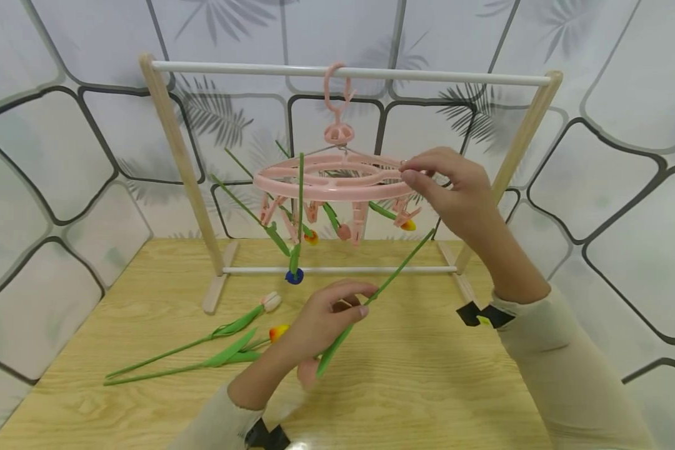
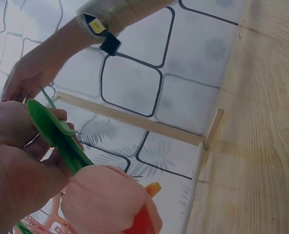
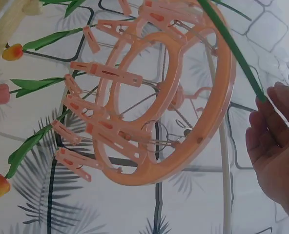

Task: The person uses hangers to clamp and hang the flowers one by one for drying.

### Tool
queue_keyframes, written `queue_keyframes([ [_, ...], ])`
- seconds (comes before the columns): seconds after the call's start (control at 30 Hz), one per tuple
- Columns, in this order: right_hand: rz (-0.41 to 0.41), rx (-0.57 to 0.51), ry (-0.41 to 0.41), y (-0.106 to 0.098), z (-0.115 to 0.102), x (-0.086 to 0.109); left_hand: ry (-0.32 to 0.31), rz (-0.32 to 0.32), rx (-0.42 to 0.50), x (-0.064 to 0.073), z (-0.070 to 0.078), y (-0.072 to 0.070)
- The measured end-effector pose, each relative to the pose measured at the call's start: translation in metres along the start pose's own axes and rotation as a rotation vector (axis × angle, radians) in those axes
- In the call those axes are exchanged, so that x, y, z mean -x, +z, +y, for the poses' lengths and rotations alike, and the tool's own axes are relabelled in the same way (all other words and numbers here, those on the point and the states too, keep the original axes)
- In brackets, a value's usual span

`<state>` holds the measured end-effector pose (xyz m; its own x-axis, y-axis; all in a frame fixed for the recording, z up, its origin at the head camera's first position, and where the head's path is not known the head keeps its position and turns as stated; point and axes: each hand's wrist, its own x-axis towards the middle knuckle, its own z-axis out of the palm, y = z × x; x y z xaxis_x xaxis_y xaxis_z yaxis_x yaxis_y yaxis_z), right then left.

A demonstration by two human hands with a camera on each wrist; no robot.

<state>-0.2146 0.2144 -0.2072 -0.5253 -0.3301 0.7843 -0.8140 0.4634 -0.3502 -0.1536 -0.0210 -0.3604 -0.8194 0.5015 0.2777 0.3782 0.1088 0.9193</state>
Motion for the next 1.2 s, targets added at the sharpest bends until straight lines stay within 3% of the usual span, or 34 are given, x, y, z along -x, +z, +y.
queue_keyframes([
  [0.13, 0.052, -0.136, 0.101, -0.008, 0.008, 0.019, -0.016, -0.005, 0.012, 0.004, 0.003, -0.002],
  [0.3, -0.025, -0.253, 0.169, 0.003, 0.022, 0.041, -0.036, -0.015, 0.038, 0.008, 0.008, -0.003],
  [0.47, -0.115, -0.214, 0.130, 0.024, 0.028, 0.052, -0.046, -0.032, 0.061, 0.010, 0.011, -0.001],
  [0.63, -0.170, -0.130, 0.100, 0.040, 0.024, 0.050, -0.050, -0.030, 0.061, 0.010, 0.013, -0.001],
  [1.0, -0.180, -0.135, -0.033, 0.060, 0.019, 0.035, -0.034, -0.043, 0.082, 0.010, 0.014, -0.004],
  [1.2, -0.215, -0.112, -0.021, 0.061, 0.017, 0.030, -0.038, -0.054, 0.066, 0.008, 0.014, -0.005],
])
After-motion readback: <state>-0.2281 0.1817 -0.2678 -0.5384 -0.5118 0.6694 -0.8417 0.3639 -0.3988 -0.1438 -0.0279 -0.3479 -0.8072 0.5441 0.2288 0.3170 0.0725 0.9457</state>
